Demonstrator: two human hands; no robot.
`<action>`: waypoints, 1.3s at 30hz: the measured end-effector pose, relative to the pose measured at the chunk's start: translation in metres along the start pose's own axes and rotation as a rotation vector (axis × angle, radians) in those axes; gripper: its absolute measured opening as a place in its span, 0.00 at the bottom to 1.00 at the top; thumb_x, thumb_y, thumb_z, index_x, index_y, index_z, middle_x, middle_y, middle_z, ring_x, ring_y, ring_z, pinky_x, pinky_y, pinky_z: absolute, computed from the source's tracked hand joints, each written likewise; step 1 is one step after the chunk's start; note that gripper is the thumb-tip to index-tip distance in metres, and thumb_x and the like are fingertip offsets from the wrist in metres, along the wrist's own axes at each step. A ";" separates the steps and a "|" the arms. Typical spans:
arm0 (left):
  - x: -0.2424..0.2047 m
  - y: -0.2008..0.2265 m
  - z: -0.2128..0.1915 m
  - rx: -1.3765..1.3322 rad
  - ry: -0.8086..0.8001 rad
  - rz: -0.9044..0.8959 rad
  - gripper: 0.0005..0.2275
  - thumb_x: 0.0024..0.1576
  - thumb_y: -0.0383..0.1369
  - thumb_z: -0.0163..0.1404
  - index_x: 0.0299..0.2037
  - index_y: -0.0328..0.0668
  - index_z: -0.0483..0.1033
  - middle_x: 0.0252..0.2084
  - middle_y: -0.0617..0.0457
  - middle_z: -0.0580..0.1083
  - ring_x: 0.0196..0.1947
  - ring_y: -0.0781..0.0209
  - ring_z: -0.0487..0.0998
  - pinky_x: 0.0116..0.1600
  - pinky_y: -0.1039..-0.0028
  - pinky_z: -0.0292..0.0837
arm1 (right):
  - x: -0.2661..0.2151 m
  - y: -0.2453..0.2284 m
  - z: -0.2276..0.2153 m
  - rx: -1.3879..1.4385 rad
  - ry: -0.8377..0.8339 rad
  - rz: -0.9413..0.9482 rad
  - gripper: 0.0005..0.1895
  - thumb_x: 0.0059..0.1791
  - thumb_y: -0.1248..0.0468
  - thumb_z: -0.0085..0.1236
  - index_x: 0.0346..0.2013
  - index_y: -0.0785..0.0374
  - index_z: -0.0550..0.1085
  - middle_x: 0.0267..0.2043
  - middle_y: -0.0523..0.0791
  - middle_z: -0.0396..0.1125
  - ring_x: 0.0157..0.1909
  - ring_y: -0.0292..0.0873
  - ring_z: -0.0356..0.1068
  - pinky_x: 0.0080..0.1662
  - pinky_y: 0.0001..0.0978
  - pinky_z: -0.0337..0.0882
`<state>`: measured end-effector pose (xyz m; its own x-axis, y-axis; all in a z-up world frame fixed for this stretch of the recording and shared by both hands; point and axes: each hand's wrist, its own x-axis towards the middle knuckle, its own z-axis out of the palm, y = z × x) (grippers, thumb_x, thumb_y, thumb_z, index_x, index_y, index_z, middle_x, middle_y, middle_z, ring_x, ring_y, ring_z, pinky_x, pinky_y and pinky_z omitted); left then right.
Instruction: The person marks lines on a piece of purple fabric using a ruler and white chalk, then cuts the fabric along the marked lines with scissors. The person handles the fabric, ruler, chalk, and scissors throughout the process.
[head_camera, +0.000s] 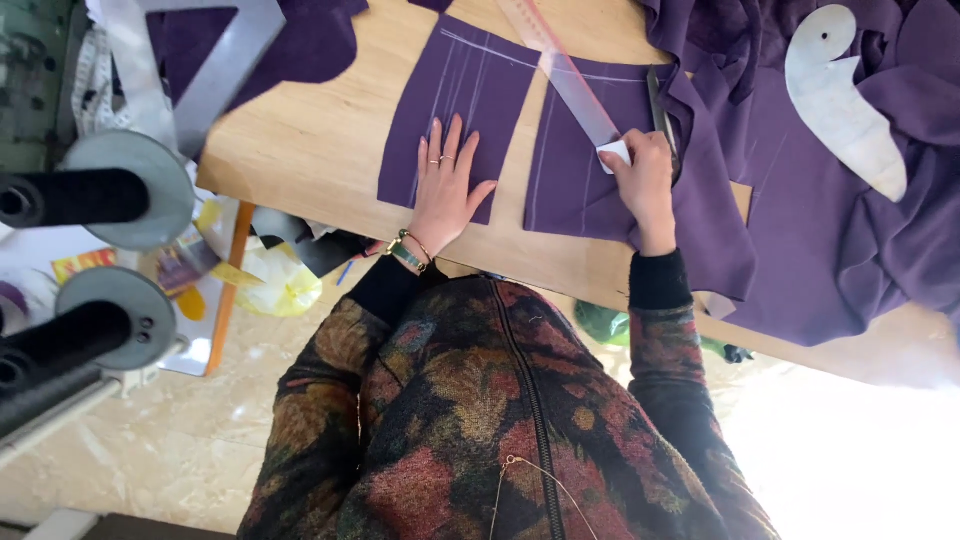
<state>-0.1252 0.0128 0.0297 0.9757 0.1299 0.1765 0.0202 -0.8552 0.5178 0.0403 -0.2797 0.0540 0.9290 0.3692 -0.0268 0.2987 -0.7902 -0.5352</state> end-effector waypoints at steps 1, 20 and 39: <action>0.001 -0.003 -0.005 0.000 -0.006 0.009 0.31 0.62 0.45 0.57 0.71 0.39 0.62 0.77 0.35 0.49 0.76 0.28 0.44 0.76 0.41 0.40 | 0.001 -0.002 0.001 0.002 0.006 0.009 0.12 0.49 0.63 0.72 0.36 0.66 0.76 0.40 0.50 0.62 0.41 0.56 0.67 0.43 0.45 0.70; 0.050 0.042 -0.078 -1.068 -0.118 -0.172 0.27 0.70 0.44 0.42 0.75 0.42 0.52 0.78 0.42 0.49 0.78 0.44 0.36 0.77 0.52 0.32 | -0.049 -0.162 -0.038 0.442 -0.066 0.049 0.07 0.55 0.66 0.61 0.45 0.64 0.74 0.38 0.46 0.66 0.43 0.39 0.65 0.45 0.32 0.65; 0.028 0.060 -0.213 -0.665 0.491 -0.344 0.16 0.73 0.39 0.33 0.34 0.43 0.64 0.21 0.57 0.64 0.20 0.67 0.70 0.29 0.77 0.71 | -0.045 -0.079 -0.047 0.790 -0.466 0.112 0.08 0.57 0.57 0.54 0.39 0.57 0.74 0.28 0.38 0.66 0.23 0.27 0.59 0.34 0.16 0.58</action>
<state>-0.1429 0.0720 0.2444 0.7324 0.6563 0.1810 0.0152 -0.2815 0.9594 -0.0145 -0.2569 0.1374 0.7103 0.6057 -0.3587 -0.1831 -0.3331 -0.9250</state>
